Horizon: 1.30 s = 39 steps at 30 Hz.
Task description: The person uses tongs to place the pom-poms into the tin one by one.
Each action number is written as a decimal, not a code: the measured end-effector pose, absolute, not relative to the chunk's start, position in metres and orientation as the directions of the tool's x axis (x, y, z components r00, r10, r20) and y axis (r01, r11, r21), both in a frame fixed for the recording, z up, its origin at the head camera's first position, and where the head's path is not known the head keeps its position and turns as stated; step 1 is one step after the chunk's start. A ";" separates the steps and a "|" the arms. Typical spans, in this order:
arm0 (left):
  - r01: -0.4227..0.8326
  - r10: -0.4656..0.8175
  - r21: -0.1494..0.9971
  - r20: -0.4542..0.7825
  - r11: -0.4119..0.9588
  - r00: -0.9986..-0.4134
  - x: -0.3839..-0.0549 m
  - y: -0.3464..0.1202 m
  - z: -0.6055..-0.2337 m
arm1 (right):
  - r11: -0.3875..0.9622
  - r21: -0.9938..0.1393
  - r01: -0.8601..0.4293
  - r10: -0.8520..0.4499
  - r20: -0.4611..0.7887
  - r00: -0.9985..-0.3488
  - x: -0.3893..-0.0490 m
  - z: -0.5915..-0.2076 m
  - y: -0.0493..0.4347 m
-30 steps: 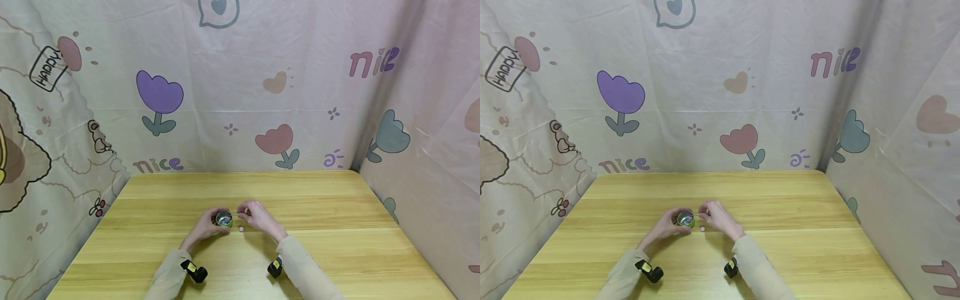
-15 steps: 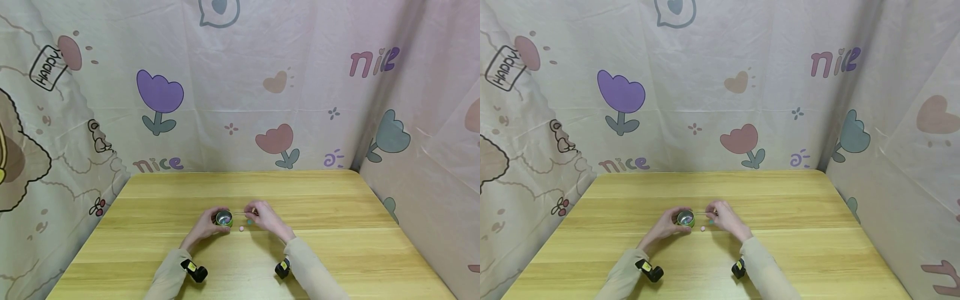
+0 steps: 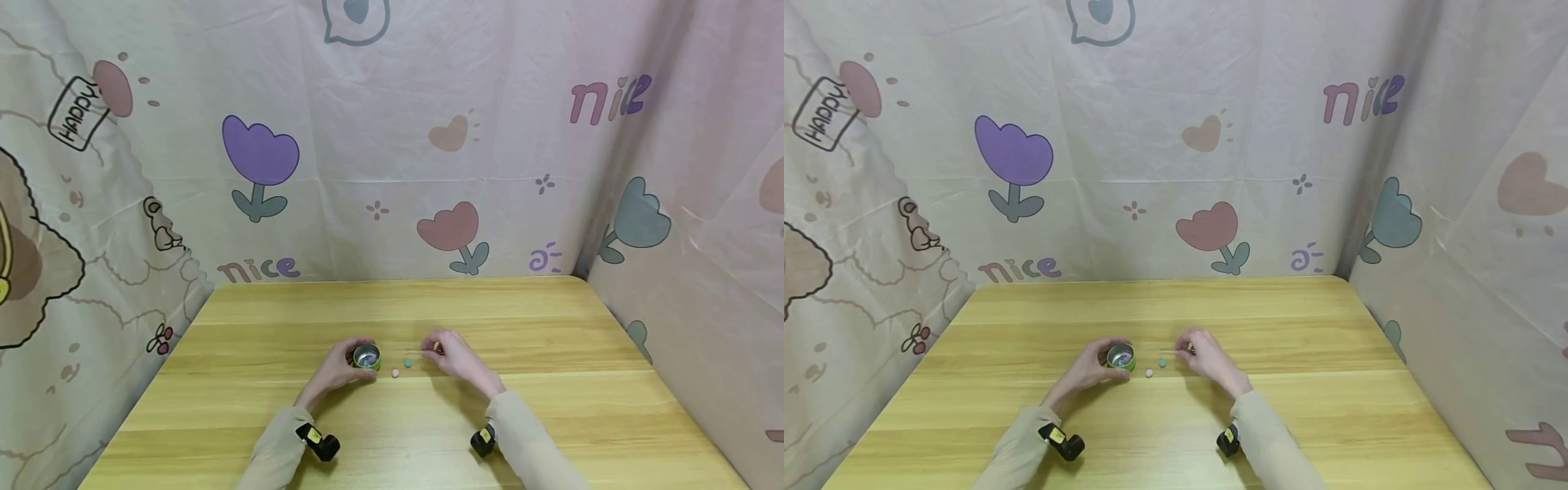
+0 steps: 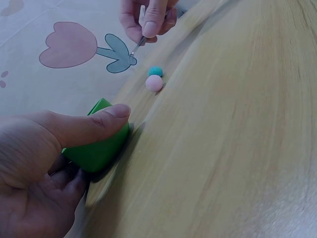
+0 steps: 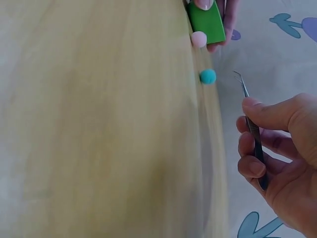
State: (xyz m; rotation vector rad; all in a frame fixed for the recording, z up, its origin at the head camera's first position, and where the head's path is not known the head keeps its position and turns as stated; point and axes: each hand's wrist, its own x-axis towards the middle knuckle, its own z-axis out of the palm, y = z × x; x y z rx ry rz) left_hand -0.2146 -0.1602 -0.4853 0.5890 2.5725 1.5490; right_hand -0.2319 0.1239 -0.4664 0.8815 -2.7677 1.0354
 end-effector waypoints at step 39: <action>0.262 0.350 0.879 0.118 0.398 -0.929 -0.212 -0.159 -0.483 | 0.641 -0.600 -0.479 -0.514 0.128 -0.848 -0.230 -0.472 0.125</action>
